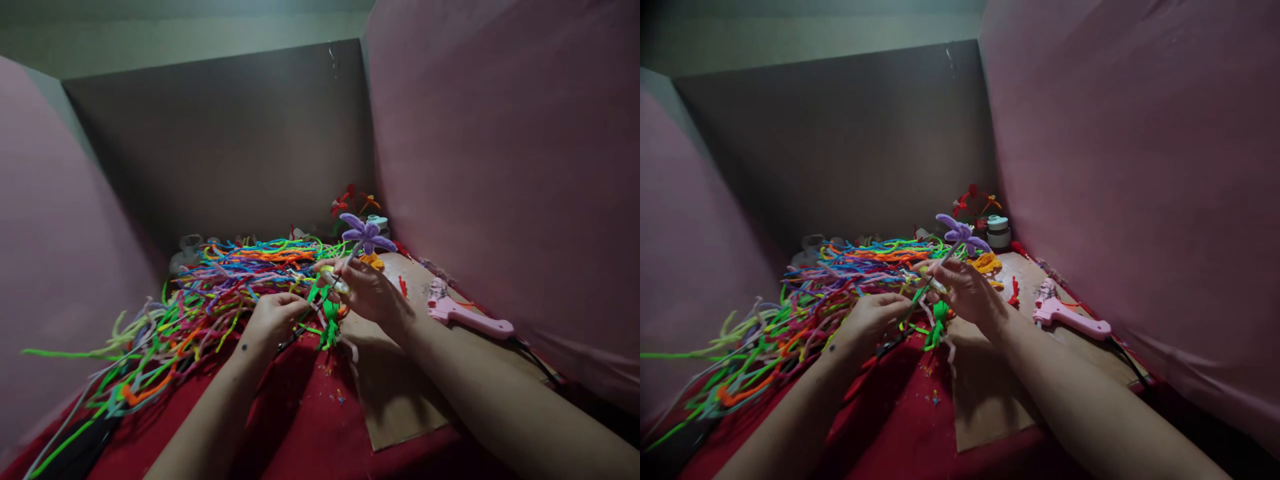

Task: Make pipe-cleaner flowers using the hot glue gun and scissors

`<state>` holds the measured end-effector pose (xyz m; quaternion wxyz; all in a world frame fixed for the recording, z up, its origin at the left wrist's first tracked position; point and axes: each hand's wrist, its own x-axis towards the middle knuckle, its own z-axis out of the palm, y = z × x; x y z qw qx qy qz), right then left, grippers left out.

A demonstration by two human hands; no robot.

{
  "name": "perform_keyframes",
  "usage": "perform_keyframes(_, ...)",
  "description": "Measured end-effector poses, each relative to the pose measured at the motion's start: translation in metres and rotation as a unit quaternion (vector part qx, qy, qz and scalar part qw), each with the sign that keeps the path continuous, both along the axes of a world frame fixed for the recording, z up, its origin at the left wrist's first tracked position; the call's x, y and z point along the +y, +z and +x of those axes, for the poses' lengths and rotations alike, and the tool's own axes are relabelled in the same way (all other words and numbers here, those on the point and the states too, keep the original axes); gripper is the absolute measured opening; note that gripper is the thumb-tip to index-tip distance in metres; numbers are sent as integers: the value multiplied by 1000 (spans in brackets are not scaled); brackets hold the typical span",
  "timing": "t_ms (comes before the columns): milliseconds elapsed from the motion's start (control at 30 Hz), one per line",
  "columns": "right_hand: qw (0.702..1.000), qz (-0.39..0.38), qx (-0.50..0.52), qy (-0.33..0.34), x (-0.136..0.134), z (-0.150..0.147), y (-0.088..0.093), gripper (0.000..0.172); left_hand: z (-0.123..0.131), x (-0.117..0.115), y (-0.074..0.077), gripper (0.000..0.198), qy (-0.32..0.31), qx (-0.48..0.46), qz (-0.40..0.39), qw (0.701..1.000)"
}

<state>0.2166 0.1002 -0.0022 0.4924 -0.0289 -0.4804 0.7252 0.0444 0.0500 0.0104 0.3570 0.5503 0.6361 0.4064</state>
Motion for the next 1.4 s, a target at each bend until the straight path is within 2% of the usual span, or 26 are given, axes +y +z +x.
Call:
perform_keyframes(100,1000,16,-20,3,-3,-2,-4,12,-17,-7,7,23,13,-172,40,984)
perform_keyframes(167,999,9,-36,3,-3,-6,-8,10,-23,-12,9,22,-14,-275,69,959)
perform_keyframes(267,999,-3,-51,-5,-2,-12,-14,8,-17,-19,7,23,-69,-338,68,936)
perform_keyframes(400,998,-2,-66,-7,-4,-18,-17,9,2,-27,4,24,-87,-297,45,950)
perform_keyframes(500,995,-15,-101,-12,-8,-21,-16,17,8,-27,1,25,-90,-261,43,960)
perform_keyframes(700,991,-32,-131,-14,-12,-24,-17,11,5,-23,-8,27,-114,-256,41,959)
perform_keyframes(833,989,-54,-136,-36,-13,-26,-19,14,2,-22,-10,28,-112,-236,22,965)
perform_keyframes(1033,990,-84,-114,20,-14,-28,-23,17,-2,-23,-8,21,-129,-217,12,968)
perform_keyframes(1133,989,-101,-107,12,-16,-30,-23,15,2,-24,-7,17,-116,-252,14,961)
perform_keyframes(1233,990,-111,-86,-20,-17,-33,-23,17,11,-26,-7,18,-78,-278,43,956)
perform_keyframes(1300,989,-117,-83,-44,-18,-34,-24,18,17,-29,-9,21,-55,-231,83,968)
perform_keyframes(1400,985,-116,-95,-90,-22,-35,-23,16,22,-32,-15,17,-8,-41,192,980)
